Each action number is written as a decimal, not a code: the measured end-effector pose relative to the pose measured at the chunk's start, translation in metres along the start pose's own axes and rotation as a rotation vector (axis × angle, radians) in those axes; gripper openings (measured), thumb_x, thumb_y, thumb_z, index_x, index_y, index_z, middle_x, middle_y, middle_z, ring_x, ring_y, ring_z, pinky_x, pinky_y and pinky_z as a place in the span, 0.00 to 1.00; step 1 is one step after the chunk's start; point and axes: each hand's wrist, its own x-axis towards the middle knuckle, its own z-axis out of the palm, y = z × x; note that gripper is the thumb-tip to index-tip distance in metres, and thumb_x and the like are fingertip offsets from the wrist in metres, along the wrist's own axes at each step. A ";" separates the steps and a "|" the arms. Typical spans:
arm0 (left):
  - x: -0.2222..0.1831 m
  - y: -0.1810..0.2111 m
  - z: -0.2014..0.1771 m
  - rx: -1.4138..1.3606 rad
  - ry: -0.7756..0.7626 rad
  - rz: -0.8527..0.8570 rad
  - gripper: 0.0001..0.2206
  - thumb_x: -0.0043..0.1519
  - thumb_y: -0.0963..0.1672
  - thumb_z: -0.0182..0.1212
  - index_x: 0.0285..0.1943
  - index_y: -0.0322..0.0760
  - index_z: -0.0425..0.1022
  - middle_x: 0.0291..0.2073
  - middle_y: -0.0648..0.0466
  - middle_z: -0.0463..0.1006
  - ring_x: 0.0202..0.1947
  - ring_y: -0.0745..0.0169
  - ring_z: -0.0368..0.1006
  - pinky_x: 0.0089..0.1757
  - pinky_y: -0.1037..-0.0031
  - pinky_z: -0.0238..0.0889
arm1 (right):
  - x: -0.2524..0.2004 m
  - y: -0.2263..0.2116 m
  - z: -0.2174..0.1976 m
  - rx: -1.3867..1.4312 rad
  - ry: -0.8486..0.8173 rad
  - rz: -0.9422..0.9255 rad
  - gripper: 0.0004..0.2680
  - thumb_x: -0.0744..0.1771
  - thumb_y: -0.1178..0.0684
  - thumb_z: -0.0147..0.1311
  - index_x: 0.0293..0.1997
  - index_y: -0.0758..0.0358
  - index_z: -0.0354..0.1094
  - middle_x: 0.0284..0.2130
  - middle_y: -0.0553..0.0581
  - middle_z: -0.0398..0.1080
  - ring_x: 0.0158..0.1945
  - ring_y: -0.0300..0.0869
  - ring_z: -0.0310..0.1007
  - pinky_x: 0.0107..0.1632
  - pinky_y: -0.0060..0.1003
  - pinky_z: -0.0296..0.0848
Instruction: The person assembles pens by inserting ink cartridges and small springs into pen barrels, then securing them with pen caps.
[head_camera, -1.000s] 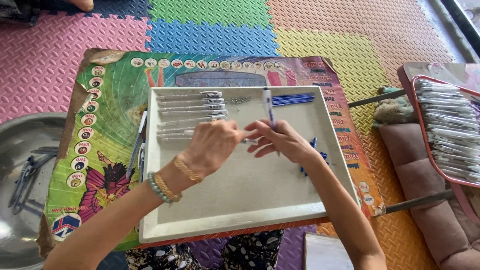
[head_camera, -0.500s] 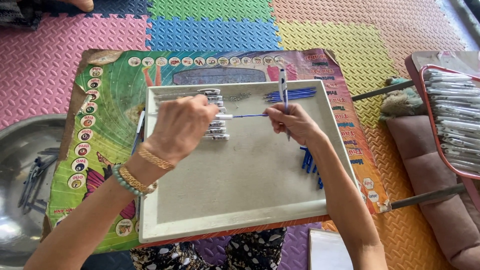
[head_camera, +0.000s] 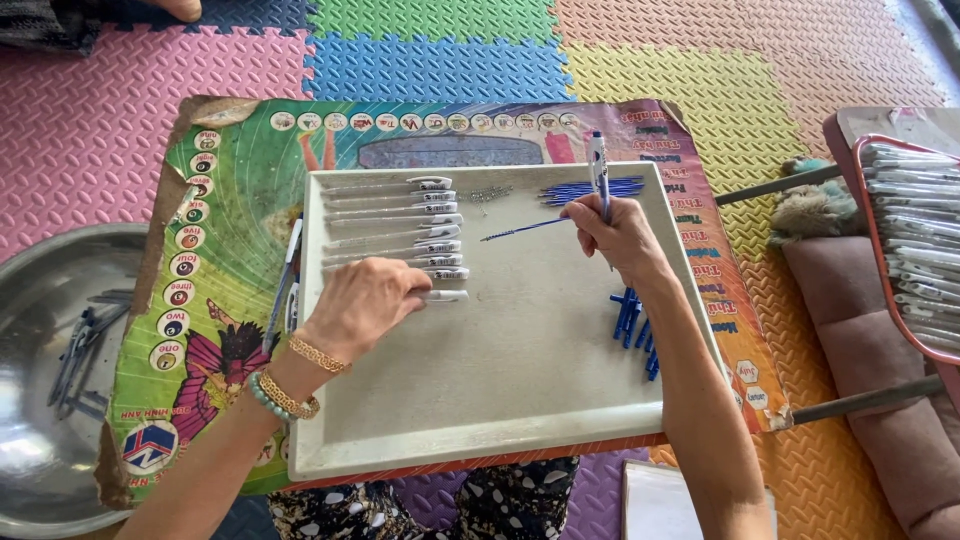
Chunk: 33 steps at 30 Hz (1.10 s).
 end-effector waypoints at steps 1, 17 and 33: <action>0.003 -0.009 0.014 0.000 -0.002 0.002 0.08 0.67 0.46 0.72 0.54 0.53 0.87 0.39 0.60 0.88 0.38 0.65 0.85 0.42 0.71 0.82 | 0.000 0.001 0.000 0.001 0.002 0.002 0.08 0.74 0.53 0.61 0.40 0.66 0.78 0.20 0.54 0.66 0.23 0.39 0.70 0.28 0.34 0.76; 0.046 0.008 0.066 -0.248 0.388 0.178 0.15 0.73 0.52 0.62 0.64 0.50 0.82 0.46 0.52 0.85 0.47 0.48 0.85 0.46 0.57 0.81 | -0.010 -0.007 0.018 -0.056 -0.075 0.015 0.10 0.74 0.52 0.60 0.37 0.67 0.78 0.17 0.55 0.67 0.21 0.39 0.68 0.26 0.33 0.72; 0.159 0.019 0.082 0.136 0.546 0.073 0.03 0.63 0.46 0.70 0.36 0.54 0.84 0.31 0.60 0.82 0.34 0.59 0.84 0.34 0.65 0.79 | 0.021 0.064 -0.101 -0.896 0.310 -0.025 0.19 0.77 0.35 0.60 0.39 0.62 0.77 0.27 0.64 0.76 0.37 0.62 0.80 0.43 0.55 0.76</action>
